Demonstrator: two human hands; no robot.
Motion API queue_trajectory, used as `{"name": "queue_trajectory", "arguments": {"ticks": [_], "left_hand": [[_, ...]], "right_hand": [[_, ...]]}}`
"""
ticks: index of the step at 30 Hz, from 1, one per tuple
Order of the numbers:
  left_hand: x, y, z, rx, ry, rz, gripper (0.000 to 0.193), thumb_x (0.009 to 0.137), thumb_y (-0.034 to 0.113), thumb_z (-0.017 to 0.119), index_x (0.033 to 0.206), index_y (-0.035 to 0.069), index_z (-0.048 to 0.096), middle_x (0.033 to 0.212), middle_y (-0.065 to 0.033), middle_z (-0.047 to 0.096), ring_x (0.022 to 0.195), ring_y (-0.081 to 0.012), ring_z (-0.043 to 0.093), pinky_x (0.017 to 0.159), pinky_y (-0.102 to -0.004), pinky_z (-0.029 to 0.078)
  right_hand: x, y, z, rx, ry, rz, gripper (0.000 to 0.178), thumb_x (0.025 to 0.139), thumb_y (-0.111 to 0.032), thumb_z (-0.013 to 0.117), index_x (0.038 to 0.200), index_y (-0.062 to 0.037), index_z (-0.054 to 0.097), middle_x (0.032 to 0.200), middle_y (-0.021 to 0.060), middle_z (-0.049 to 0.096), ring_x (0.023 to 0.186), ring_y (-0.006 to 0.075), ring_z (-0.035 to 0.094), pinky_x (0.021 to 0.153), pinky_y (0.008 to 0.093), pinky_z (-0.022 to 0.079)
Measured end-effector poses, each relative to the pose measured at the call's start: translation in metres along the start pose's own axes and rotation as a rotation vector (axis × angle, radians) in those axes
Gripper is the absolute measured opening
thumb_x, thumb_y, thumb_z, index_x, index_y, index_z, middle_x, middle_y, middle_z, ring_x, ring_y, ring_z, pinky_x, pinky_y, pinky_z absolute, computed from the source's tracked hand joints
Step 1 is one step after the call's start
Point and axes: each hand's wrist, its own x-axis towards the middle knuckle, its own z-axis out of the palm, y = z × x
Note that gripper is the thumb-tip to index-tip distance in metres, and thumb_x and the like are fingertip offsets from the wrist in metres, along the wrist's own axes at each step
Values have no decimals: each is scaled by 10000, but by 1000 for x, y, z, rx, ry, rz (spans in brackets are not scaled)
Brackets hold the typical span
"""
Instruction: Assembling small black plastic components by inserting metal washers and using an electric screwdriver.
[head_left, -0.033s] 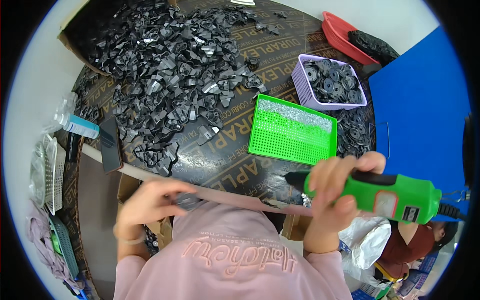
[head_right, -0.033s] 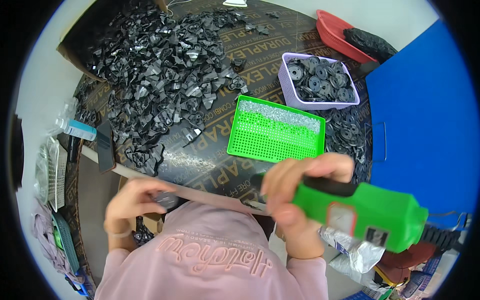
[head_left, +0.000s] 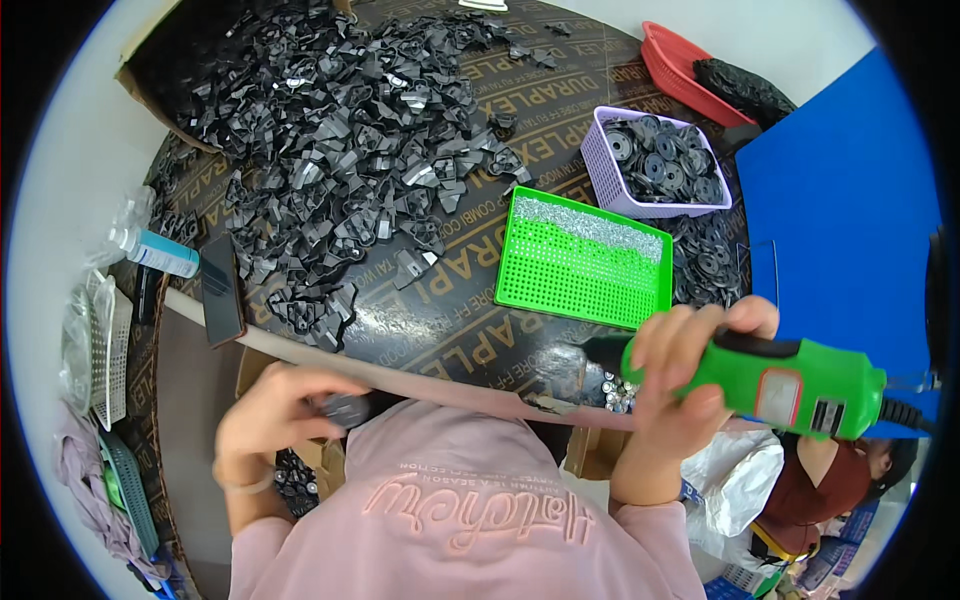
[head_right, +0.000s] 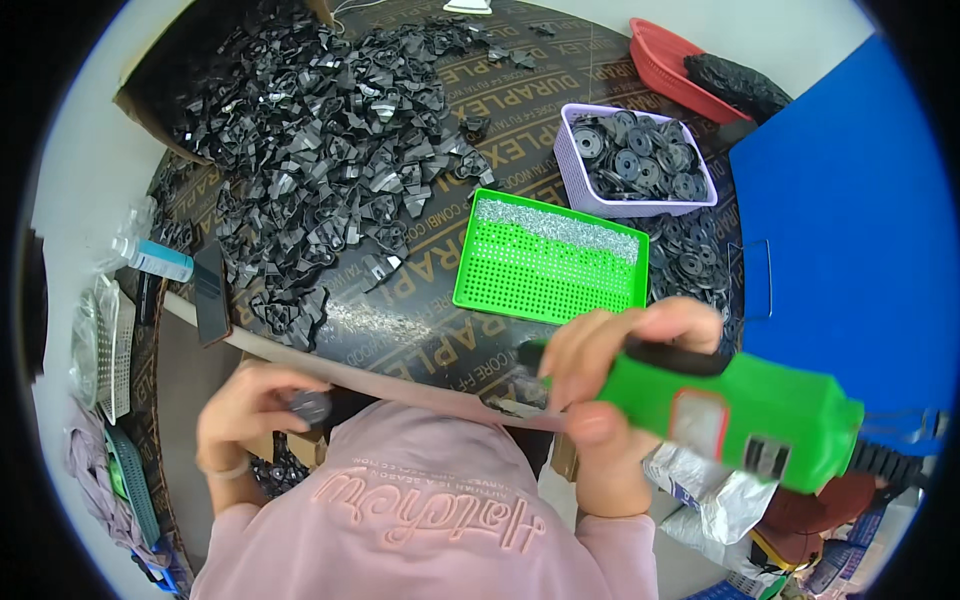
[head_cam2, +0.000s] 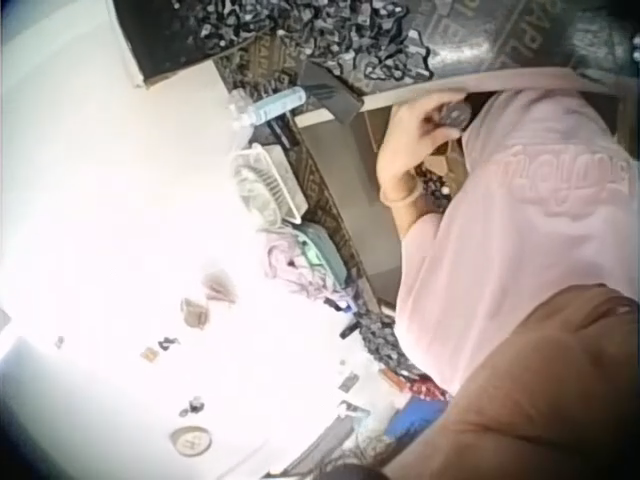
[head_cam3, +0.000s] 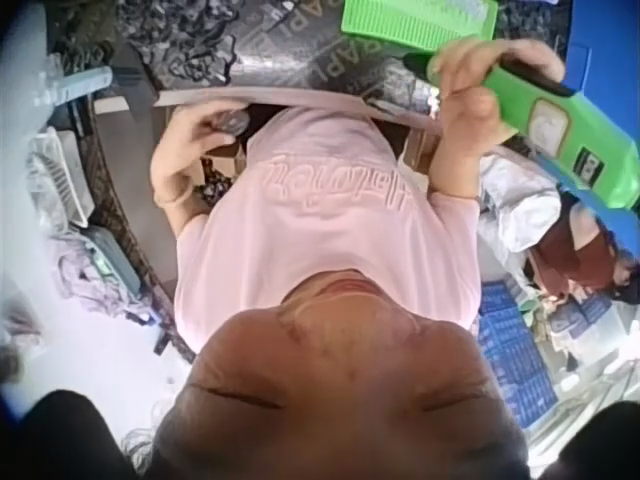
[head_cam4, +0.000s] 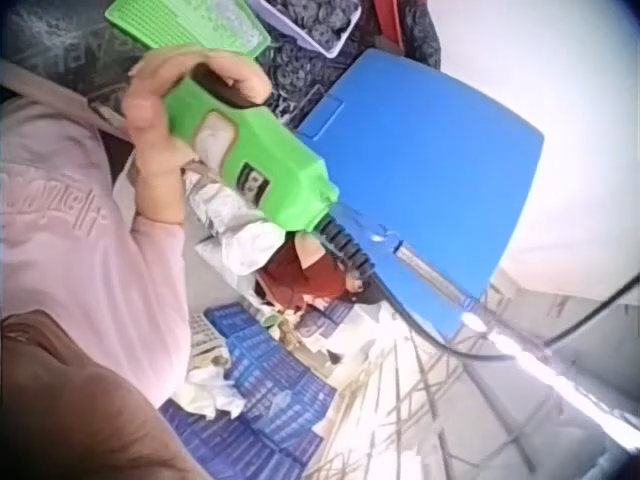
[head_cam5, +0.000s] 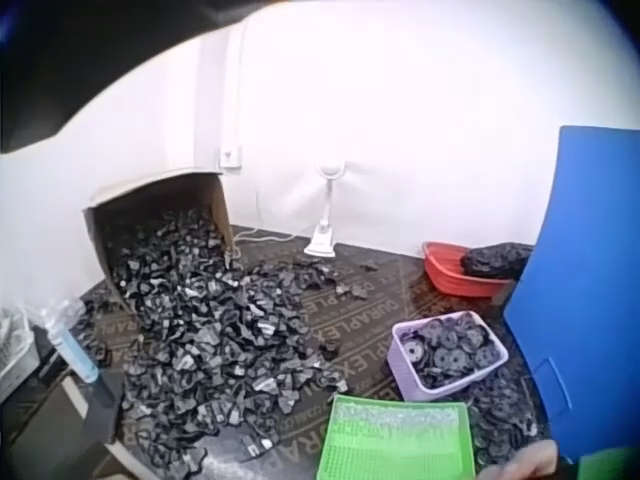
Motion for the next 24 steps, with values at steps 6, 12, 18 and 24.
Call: {"name": "queue_trajectory", "arguments": {"ticks": [6, 12, 18, 24], "left_hand": [[-97, -53, -32, 420, 192, -570, 596, 603, -54, 802, 1185, 10, 695, 880, -201, 728, 704, -239, 708, 685, -350, 560], [-16, 6, -36, 383, 396, -115, 305, 733, 17, 766, 1035, -11, 735, 898, -175, 731, 710, -265, 705, 686, -344, 556], [236, 51, -22, 639, 357, 547, 268, 817, 60, 713, 1083, 28, 706, 1075, -138, 681, 961, -302, 661, 842, -370, 528], [396, 18, -14, 1015, 216, 213, 525, 807, 511, 743, 1278, 290, 675, 1327, -278, 553, 1189, -421, 564, 1027, -453, 457]], "right_hand": [[-2, -11, -55, -325, 33, -70, 802, 878, -537, 707, 1399, -49, 342, 933, 103, 578, 834, 229, 578, 843, 418, 469], [-5, -20, -85, -524, 89, -173, 877, 840, -533, 747, 1418, -19, 333, 1178, 187, 612, 1119, 336, 613, 1052, 482, 432], [-19, -38, -116, -665, 198, -139, 889, 869, -429, 746, 1502, -23, 271, 1353, 213, 527, 1269, 344, 538, 1119, 468, 364], [-32, -53, -112, -840, 364, -42, 775, 884, -56, 719, 1516, -34, 270, 1378, 152, 487, 1268, 256, 512, 1045, 393, 410]]}}
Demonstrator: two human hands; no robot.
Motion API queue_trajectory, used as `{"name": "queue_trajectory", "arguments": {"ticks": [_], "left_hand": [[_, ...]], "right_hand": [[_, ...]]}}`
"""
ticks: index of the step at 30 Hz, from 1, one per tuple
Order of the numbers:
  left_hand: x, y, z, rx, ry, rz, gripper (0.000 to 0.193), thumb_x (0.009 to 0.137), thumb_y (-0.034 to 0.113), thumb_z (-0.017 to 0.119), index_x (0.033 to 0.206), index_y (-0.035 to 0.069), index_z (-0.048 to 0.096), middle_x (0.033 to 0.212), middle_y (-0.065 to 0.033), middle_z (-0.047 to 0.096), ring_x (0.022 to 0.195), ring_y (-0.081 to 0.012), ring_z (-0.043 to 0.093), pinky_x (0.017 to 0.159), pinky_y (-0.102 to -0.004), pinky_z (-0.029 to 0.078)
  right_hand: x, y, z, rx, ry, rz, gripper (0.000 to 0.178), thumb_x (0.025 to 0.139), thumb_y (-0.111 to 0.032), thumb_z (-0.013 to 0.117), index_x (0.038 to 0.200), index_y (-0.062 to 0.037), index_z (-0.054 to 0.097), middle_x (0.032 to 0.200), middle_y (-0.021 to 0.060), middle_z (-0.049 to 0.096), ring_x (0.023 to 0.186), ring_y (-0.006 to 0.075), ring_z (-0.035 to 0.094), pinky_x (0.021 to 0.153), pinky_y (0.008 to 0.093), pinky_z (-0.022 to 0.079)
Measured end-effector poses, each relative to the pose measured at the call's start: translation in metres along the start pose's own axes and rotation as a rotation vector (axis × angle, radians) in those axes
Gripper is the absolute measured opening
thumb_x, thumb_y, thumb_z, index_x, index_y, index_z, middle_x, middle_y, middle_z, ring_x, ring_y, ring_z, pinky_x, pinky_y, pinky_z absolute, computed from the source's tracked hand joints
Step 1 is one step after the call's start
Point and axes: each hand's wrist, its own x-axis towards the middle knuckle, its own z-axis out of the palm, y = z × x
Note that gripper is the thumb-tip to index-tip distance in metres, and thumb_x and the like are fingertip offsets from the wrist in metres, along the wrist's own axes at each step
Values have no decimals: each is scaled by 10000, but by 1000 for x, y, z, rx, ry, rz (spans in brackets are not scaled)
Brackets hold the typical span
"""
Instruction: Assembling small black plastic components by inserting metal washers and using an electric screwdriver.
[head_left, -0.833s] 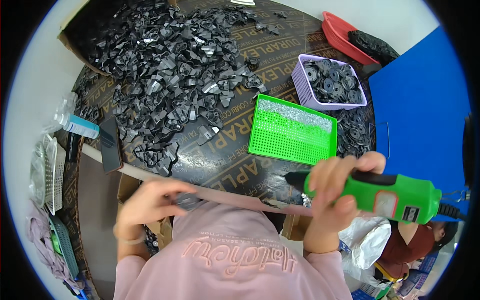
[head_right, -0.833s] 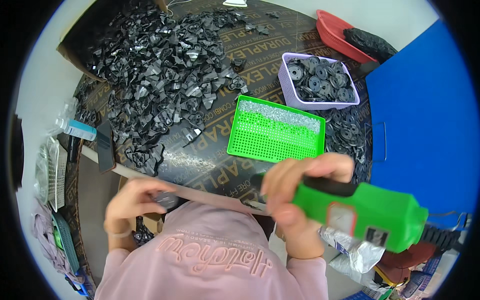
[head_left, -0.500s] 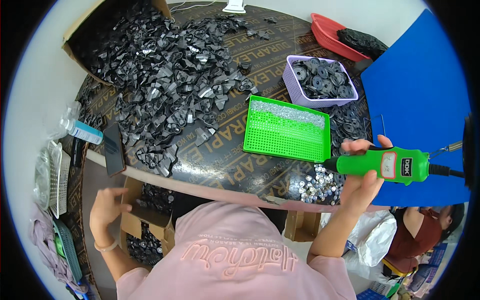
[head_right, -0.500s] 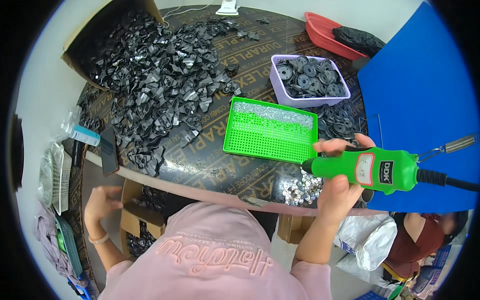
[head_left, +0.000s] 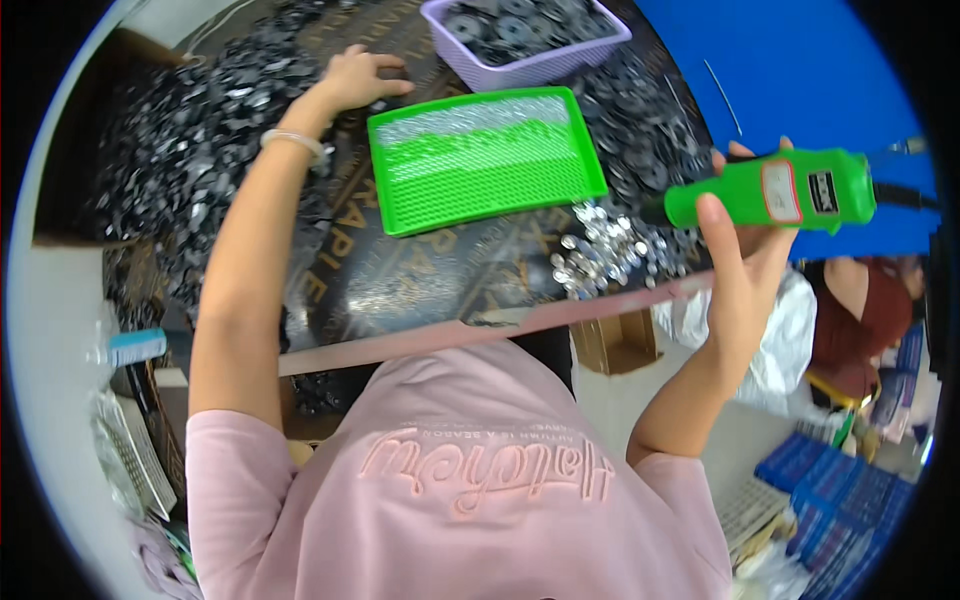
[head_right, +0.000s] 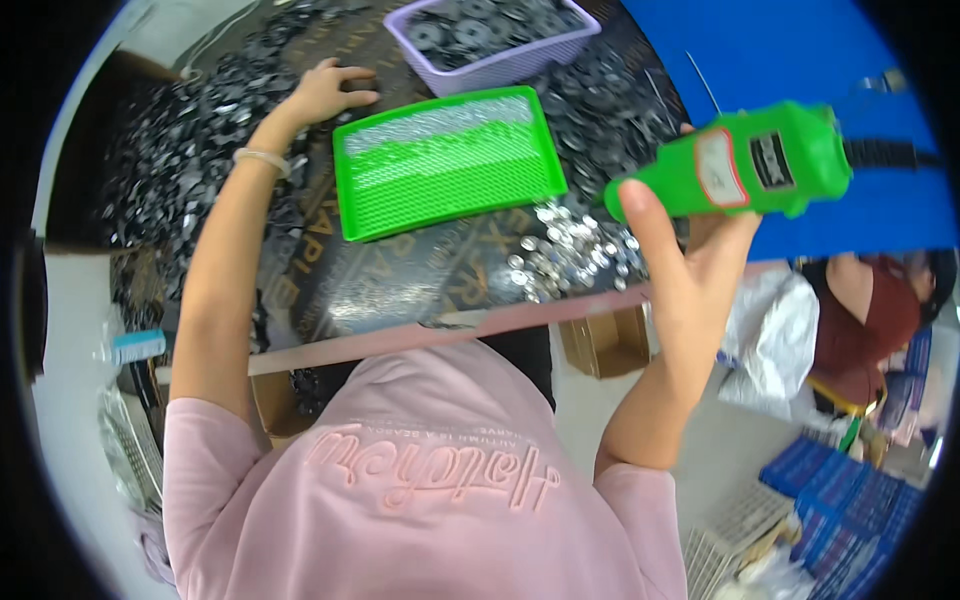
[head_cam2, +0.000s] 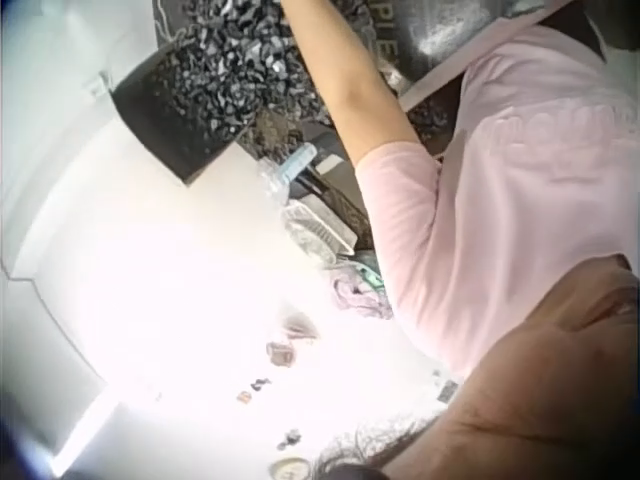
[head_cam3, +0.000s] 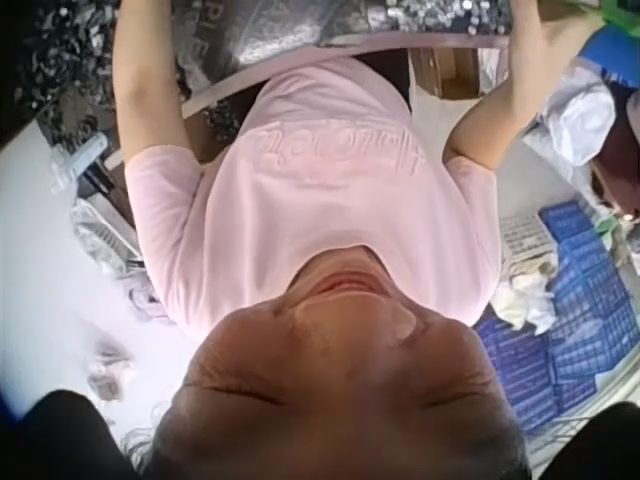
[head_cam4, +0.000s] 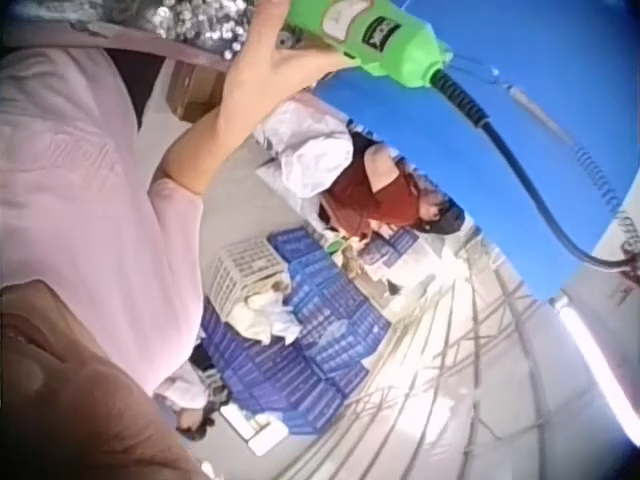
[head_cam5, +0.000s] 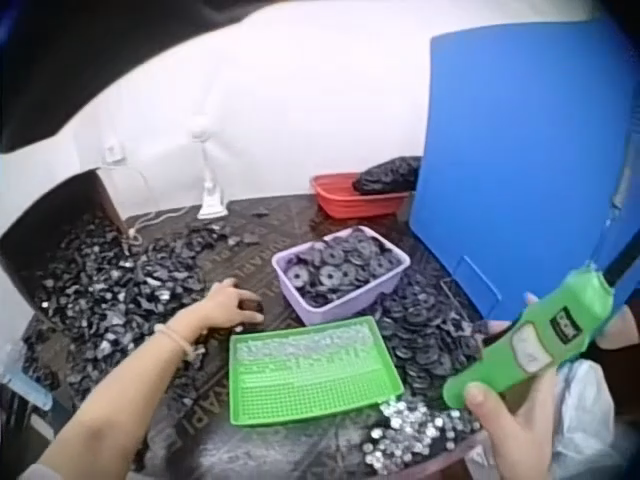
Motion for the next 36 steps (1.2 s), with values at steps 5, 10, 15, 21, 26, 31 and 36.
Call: {"name": "queue_trajectory", "arguments": {"ticks": [5, 10, 15, 21, 26, 31, 36], "left_hand": [[-9, -27, 0, 25, -97, 204, 586, 781, 226, 767, 1345, 295, 626, 1491, -302, 408, 1368, -451, 422, 1114, -462, 399], [-84, -1, -30, 63, -111, 190, 716, 696, -26, 772, 1349, 231, 627, 1495, -243, 427, 1373, -429, 411, 1154, -437, 359], [-141, 7, -36, 82, -60, 261, 564, 719, -114, 700, 1249, 74, 657, 1451, -189, 482, 1405, -381, 391, 1182, -483, 322], [-184, 28, -42, 67, 37, 274, 402, 712, -107, 625, 1087, 4, 716, 1371, -214, 547, 1386, -365, 429, 1169, -515, 330], [-200, 52, -43, 82, 204, 255, 283, 776, -16, 683, 1058, -6, 697, 1290, -200, 586, 1267, -369, 522, 1097, -475, 413], [-219, 92, -46, -213, 325, 237, 142, 776, -27, 705, 908, 7, 665, 952, -130, 619, 895, -326, 601, 772, -404, 510], [-223, 111, -36, -324, 343, 212, 121, 772, -20, 729, 870, 9, 664, 842, -111, 598, 794, -307, 591, 685, -398, 489]], "right_hand": [[-14, 9, -23, -210, 230, -91, 991, 756, -123, 866, 1494, -10, 214, 1322, 167, 480, 1188, 284, 530, 1023, 413, 422], [-48, 32, -41, -281, 234, -48, 615, 760, -91, 861, 1248, -13, 495, 1078, 79, 556, 919, 143, 574, 764, 285, 491], [-70, 39, -30, -554, -174, 199, 299, 774, -72, 820, 1018, -35, 652, 870, 69, 625, 654, 142, 625, 580, 265, 500], [-84, 53, 0, -754, -416, 209, 433, 702, -184, 866, 1055, -100, 629, 943, 75, 626, 710, 226, 682, 612, 374, 507], [-74, 79, 8, -708, -344, 153, 389, 704, -178, 867, 1001, -86, 634, 845, 64, 606, 631, 209, 621, 581, 363, 481], [-49, 72, -6, -598, -444, 179, 345, 656, -99, 869, 850, -25, 593, 764, 50, 557, 646, 176, 536, 585, 316, 434], [-44, 81, -14, -640, -628, 77, 372, 612, -119, 874, 822, -45, 577, 748, 67, 537, 676, 223, 549, 608, 354, 440]]}}
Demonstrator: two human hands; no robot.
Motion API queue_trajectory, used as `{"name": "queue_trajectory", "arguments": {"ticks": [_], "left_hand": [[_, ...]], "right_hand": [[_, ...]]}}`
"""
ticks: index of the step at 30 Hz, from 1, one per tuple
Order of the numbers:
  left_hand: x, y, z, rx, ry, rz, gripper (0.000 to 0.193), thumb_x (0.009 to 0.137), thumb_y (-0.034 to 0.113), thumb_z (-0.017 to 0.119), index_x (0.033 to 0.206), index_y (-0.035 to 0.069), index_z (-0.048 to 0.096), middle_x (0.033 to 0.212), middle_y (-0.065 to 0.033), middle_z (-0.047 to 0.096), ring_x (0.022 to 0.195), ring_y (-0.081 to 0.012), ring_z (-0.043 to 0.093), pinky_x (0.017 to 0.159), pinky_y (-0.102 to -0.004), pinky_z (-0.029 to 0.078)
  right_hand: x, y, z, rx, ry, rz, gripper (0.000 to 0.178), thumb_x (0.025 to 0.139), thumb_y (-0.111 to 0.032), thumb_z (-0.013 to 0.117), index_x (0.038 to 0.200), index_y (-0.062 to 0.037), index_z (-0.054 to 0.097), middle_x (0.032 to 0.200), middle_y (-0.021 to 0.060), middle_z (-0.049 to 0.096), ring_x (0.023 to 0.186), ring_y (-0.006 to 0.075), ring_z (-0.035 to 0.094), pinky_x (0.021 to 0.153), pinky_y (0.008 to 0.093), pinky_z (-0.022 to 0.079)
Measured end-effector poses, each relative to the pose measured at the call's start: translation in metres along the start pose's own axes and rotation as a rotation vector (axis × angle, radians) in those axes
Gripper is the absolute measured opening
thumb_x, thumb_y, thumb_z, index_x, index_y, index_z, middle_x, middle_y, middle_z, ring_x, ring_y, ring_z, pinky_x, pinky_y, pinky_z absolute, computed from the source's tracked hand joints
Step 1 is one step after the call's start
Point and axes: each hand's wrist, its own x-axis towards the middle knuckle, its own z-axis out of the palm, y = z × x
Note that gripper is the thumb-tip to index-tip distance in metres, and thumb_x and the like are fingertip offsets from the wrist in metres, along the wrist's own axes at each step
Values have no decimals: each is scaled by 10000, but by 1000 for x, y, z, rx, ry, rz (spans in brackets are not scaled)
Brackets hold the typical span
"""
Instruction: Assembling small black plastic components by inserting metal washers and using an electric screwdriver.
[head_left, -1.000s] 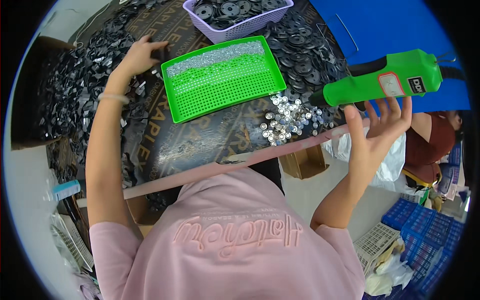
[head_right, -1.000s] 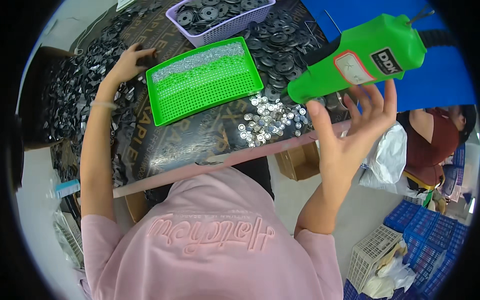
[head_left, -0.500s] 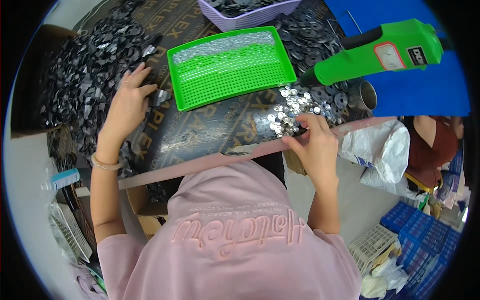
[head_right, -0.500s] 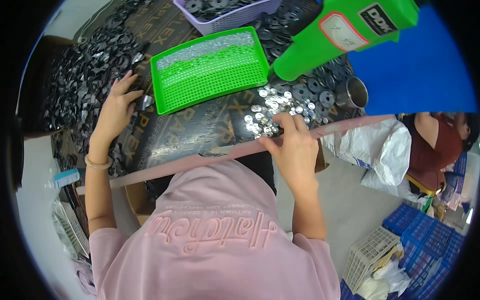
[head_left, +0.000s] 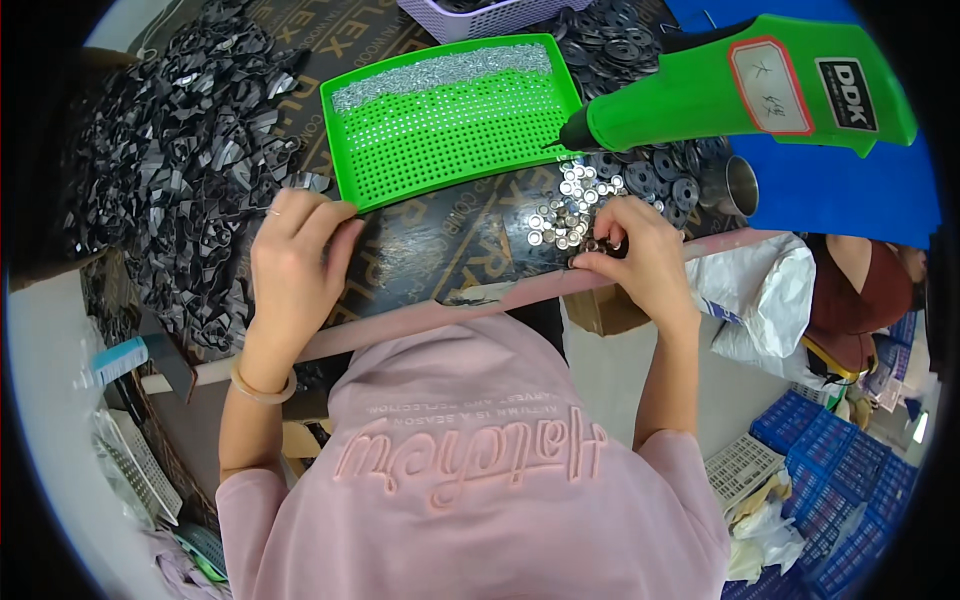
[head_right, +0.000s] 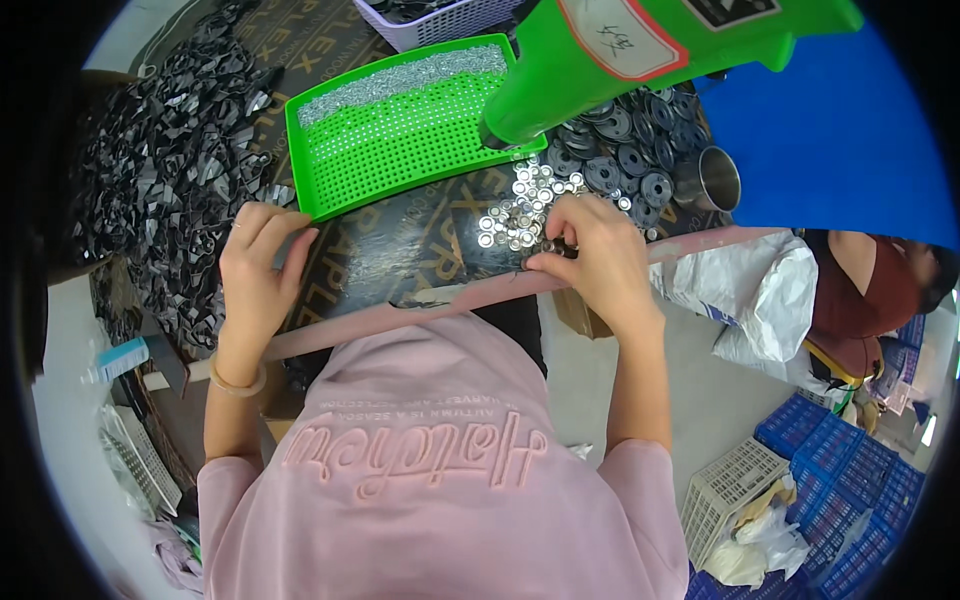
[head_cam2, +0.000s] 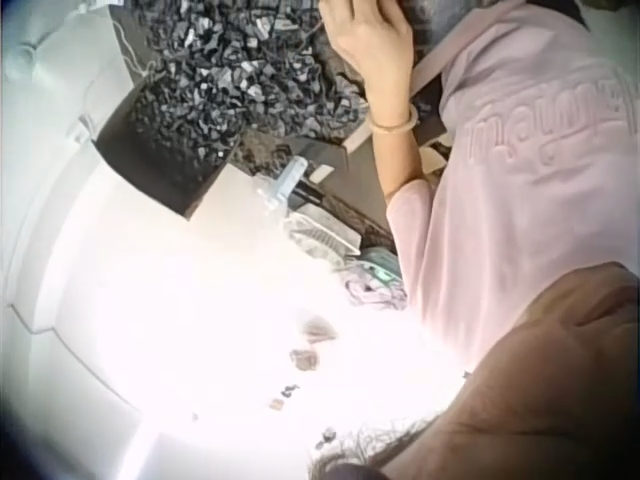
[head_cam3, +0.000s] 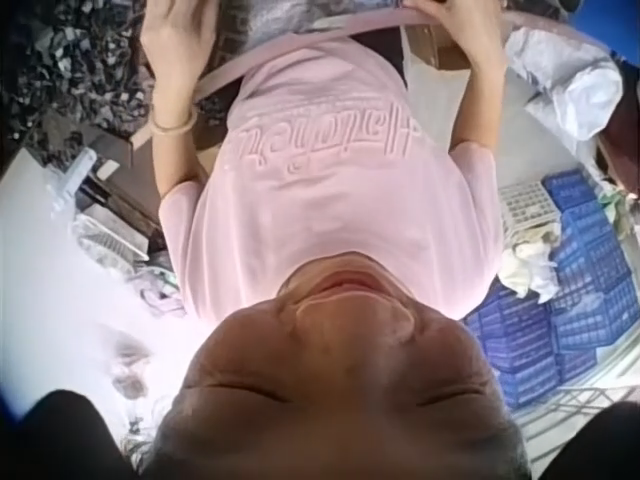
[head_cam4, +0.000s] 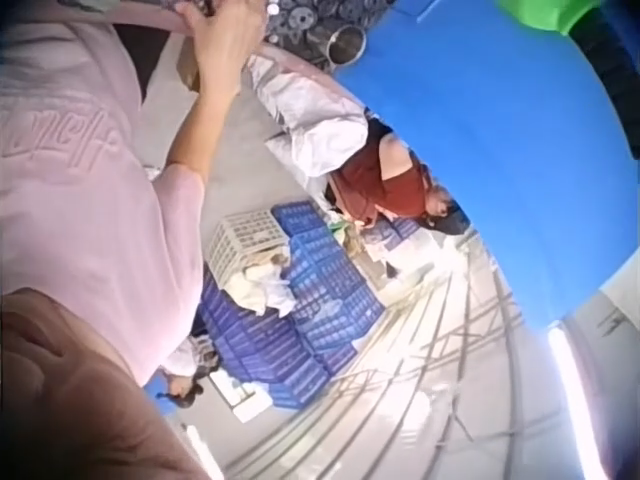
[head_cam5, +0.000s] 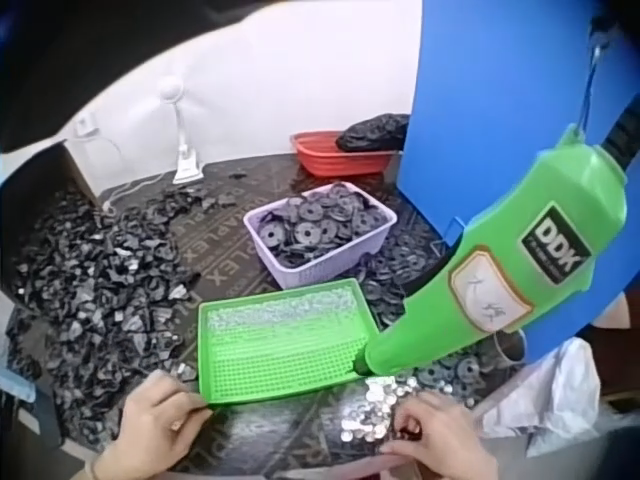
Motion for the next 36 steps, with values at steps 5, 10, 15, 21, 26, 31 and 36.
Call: {"name": "queue_trajectory", "arguments": {"ticks": [5, 10, 15, 21, 26, 31, 36], "left_hand": [[1, -7, -4, 34, 140, -98, 100, 801, -30, 723, 862, 27, 669, 816, -96, 609, 743, -268, 572, 665, -348, 467], [6, -42, -14, 324, 95, -125, 274, 838, 71, 719, 1109, 61, 684, 1077, -125, 654, 992, -317, 580, 870, -392, 474], [18, -65, -12, 466, -78, -44, 623, 831, 136, 742, 1421, 164, 545, 1447, -168, 490, 1242, -398, 473, 1044, -465, 402], [18, -83, 0, 424, -244, -20, 354, 924, 213, 645, 1260, 104, 642, 1282, -166, 600, 1179, -359, 554, 1087, -494, 383], [10, -66, -4, 356, -314, -50, 330, 943, 143, 597, 1263, 72, 628, 1295, -173, 581, 1226, -371, 520, 1136, -547, 316], [-9, -47, -14, 322, -348, -70, 444, 837, 134, 715, 1267, 75, 623, 1390, -171, 524, 1352, -365, 436, 1174, -585, 242], [-25, -37, -10, 283, -217, -87, 457, 764, 49, 758, 1202, 67, 630, 1404, -177, 505, 1350, -384, 440, 1151, -602, 284]], "right_hand": [[-2, 6, -1, 32, 119, 75, 359, 624, -107, 867, 828, -59, 576, 742, 56, 535, 684, 223, 559, 607, 367, 439], [-7, 17, 0, -2, 88, 18, 319, 660, -88, 854, 856, -46, 606, 754, 55, 535, 673, 206, 552, 598, 347, 448], [-5, 13, -4, 109, 232, 139, 358, 716, -95, 844, 1012, -31, 654, 856, 82, 596, 688, 196, 586, 587, 322, 480], [-7, 12, 7, -96, 145, -20, 380, 723, -178, 840, 1065, -110, 689, 949, 98, 640, 750, 259, 639, 689, 379, 514], [-4, 11, 14, -2, 136, 53, 210, 771, -75, 781, 941, -63, 659, 836, 74, 638, 677, 219, 605, 639, 364, 489], [-3, 7, 2, 103, 249, 102, 130, 803, 4, 744, 911, -20, 676, 795, 71, 648, 633, 160, 586, 569, 295, 463], [-6, 12, 0, 134, 301, 149, 111, 828, -15, 743, 932, -25, 706, 836, 67, 677, 611, 139, 573, 554, 274, 451]]}}
